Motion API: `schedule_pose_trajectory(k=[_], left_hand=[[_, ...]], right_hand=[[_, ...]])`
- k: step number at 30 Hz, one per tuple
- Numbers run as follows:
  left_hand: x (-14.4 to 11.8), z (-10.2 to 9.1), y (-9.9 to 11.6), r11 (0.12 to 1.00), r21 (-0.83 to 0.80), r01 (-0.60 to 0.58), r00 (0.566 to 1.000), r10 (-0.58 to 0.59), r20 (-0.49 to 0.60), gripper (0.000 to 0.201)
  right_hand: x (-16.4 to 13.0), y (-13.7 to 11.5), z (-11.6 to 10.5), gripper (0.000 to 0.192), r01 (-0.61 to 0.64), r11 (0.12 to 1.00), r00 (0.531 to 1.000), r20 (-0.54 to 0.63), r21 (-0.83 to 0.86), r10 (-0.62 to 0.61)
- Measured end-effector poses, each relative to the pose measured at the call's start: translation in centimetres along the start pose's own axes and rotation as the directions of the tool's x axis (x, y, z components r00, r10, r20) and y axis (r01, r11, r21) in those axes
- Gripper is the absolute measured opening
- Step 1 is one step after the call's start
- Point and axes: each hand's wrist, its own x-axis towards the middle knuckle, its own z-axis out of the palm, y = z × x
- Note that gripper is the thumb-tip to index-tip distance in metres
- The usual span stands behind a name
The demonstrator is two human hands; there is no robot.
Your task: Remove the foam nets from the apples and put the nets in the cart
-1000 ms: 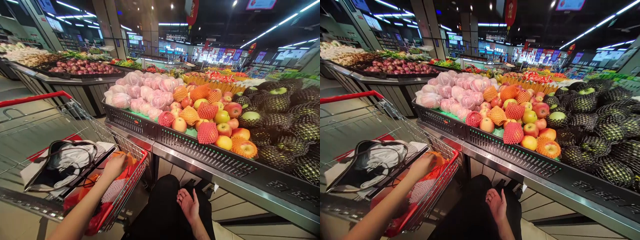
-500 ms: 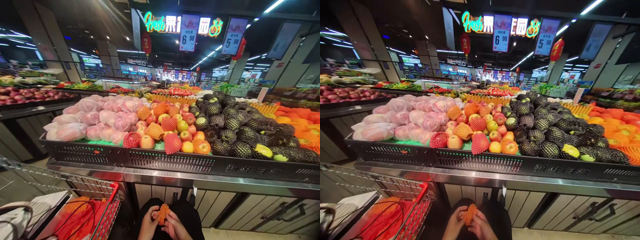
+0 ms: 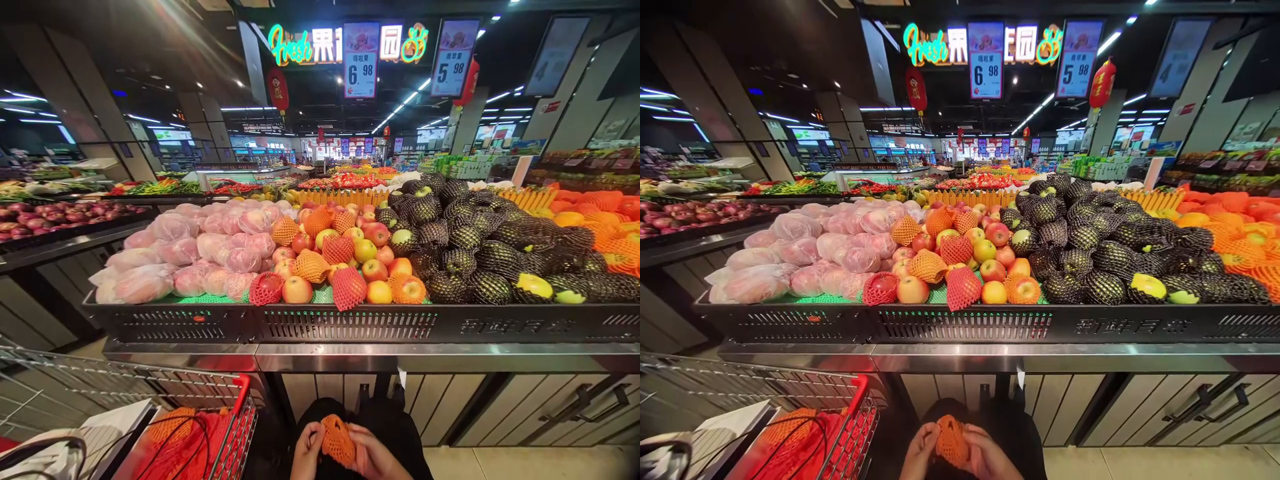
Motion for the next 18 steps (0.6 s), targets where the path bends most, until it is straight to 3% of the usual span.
schedule_pose_trajectory(k=[2,5,9,13,16,18], left_hand=[[0.1,0.0,0.7,0.996,-0.009,-0.09,0.996,0.09,0.017,0.063],[0.6,0.1,1.9,0.973,0.148,-0.175,0.984,0.168,0.056,0.061],[1.3,0.5,0.9,0.917,0.368,-0.156,0.987,0.136,0.081,0.062],[0.6,1.1,0.7,0.856,0.498,-0.139,0.989,0.099,0.106,0.035],[-0.8,1.5,5.7,0.699,0.669,-0.253,0.963,0.251,0.102,0.011],[-1.8,1.6,11.2,0.529,0.745,-0.406,0.865,0.484,0.128,0.008]], right_hand=[[0.2,0.2,-0.2,0.036,-0.07,0.998,0.998,-0.004,0.006,0.07],[0.3,0.0,0.0,0.034,-0.06,0.998,0.998,0.012,0.02,0.06],[0.2,-0.8,0.9,0.039,0.12,0.982,0.992,0.022,0.148,-0.125],[0.8,-0.4,1.4,0.043,0.092,0.988,0.992,-0.098,0.125,-0.08],[1.3,0.3,1.3,0.042,0.065,0.997,0.984,-0.166,0.042,-0.057],[1.4,0.6,1.3,0.041,0.064,0.998,0.977,-0.202,-0.008,-0.064]])
